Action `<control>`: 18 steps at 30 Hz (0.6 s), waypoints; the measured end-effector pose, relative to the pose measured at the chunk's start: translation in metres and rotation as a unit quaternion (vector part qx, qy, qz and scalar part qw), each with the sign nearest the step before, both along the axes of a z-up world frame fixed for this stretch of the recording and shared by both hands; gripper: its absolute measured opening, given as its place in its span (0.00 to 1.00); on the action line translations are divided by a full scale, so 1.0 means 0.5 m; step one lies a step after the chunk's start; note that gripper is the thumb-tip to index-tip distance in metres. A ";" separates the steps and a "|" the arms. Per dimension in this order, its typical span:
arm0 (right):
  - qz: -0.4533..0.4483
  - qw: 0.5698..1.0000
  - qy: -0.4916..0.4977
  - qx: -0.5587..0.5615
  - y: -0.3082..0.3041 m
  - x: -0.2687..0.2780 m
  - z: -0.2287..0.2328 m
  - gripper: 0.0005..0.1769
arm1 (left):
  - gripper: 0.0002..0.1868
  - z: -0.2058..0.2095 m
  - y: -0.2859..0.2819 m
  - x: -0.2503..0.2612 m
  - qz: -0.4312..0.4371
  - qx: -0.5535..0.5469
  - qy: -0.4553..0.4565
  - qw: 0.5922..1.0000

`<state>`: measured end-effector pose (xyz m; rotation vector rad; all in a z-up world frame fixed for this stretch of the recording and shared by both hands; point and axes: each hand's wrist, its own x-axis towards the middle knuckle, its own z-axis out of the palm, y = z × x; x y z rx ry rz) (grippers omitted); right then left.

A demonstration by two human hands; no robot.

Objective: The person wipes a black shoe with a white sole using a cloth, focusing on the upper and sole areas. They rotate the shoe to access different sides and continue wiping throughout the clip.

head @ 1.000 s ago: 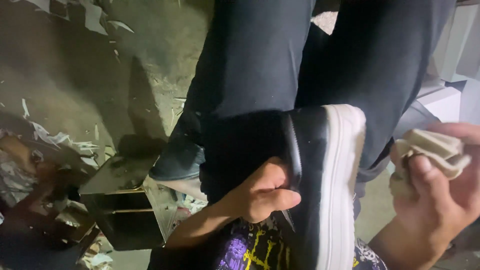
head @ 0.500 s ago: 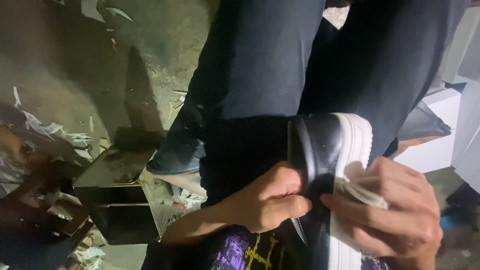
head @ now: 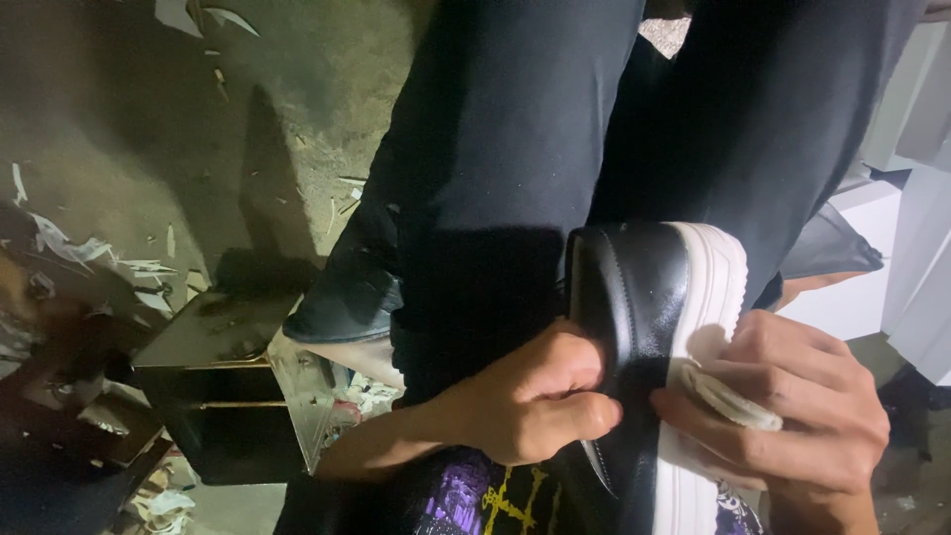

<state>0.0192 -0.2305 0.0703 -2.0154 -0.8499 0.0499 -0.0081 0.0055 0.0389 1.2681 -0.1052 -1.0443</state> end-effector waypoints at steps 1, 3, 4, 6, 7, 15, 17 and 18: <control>-0.004 1.000 0.003 0.002 0.000 -0.003 -0.001 0.04 | 0.16 0.004 -0.002 0.010 -0.009 -0.021 0.020 1.000; -0.009 1.000 0.006 0.003 -0.002 -0.007 -0.003 0.05 | 0.19 0.009 -0.007 0.023 -0.019 -0.042 0.039 0.998; -0.012 1.000 0.007 0.010 -0.003 -0.008 -0.005 0.04 | 0.20 0.010 -0.010 0.025 -0.013 -0.056 0.041 0.998; -0.015 1.000 0.009 0.015 -0.005 -0.014 -0.005 0.03 | 0.21 0.020 -0.013 0.038 -0.008 -0.071 0.045 0.996; -0.018 1.000 0.016 0.002 -0.006 -0.018 -0.004 0.04 | 0.20 0.028 -0.012 0.049 -0.017 -0.074 0.050 0.996; -0.018 1.000 0.000 0.021 -0.014 -0.029 -0.019 0.04 | 0.20 0.033 -0.010 0.055 0.004 -0.131 0.048 0.990; -0.034 0.999 -0.005 0.015 -0.012 -0.031 -0.019 0.02 | 0.21 0.028 -0.006 0.046 -0.046 -0.038 0.064 0.996; -0.034 0.999 -0.006 0.015 -0.010 -0.032 -0.018 0.02 | 0.21 0.029 -0.005 0.048 -0.046 -0.037 0.063 0.996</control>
